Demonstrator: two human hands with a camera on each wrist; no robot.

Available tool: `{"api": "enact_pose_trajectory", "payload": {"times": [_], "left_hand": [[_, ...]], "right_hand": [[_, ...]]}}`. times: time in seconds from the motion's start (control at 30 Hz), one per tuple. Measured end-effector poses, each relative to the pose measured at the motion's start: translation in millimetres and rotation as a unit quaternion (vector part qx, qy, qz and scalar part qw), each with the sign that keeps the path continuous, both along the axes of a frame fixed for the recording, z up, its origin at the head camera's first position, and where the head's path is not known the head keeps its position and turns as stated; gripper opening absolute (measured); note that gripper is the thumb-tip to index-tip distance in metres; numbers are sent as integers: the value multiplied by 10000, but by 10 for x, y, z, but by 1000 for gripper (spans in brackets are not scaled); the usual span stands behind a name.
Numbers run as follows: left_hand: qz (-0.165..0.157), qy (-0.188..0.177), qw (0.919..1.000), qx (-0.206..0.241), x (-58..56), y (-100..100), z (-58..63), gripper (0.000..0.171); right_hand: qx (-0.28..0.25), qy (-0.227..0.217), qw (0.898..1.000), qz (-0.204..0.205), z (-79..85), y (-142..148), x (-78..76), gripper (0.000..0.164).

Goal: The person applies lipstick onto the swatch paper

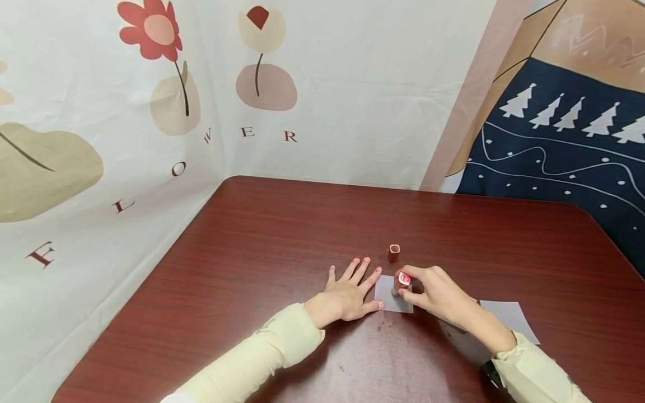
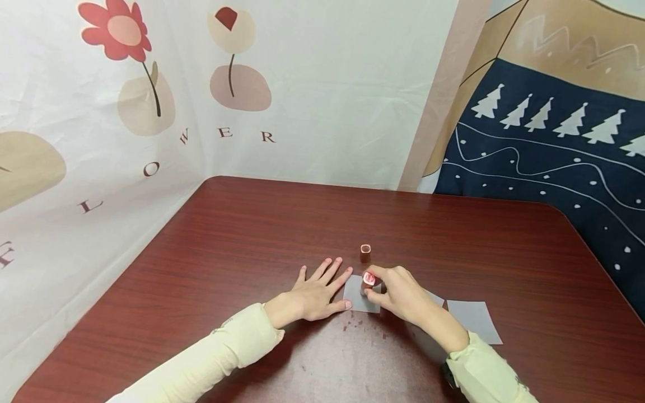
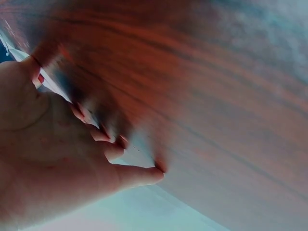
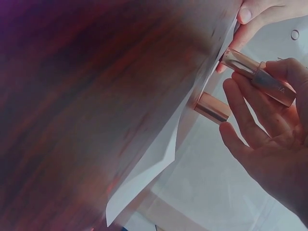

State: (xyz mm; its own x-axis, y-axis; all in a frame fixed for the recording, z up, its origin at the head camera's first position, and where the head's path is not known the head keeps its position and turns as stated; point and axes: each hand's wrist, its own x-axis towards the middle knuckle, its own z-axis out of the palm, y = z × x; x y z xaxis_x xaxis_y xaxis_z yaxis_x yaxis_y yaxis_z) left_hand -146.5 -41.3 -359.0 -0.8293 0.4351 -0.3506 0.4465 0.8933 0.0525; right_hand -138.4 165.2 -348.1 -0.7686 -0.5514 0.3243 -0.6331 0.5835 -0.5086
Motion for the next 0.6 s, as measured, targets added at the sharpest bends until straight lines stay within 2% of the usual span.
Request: {"api": "enact_pose_trajectory", "payload": {"times": [0.6], "left_hand": [[-33,24,10000,-32,-5,0,0,70]], "right_hand": [[139,37,9999,-3,-2,-8,4,15]]}}
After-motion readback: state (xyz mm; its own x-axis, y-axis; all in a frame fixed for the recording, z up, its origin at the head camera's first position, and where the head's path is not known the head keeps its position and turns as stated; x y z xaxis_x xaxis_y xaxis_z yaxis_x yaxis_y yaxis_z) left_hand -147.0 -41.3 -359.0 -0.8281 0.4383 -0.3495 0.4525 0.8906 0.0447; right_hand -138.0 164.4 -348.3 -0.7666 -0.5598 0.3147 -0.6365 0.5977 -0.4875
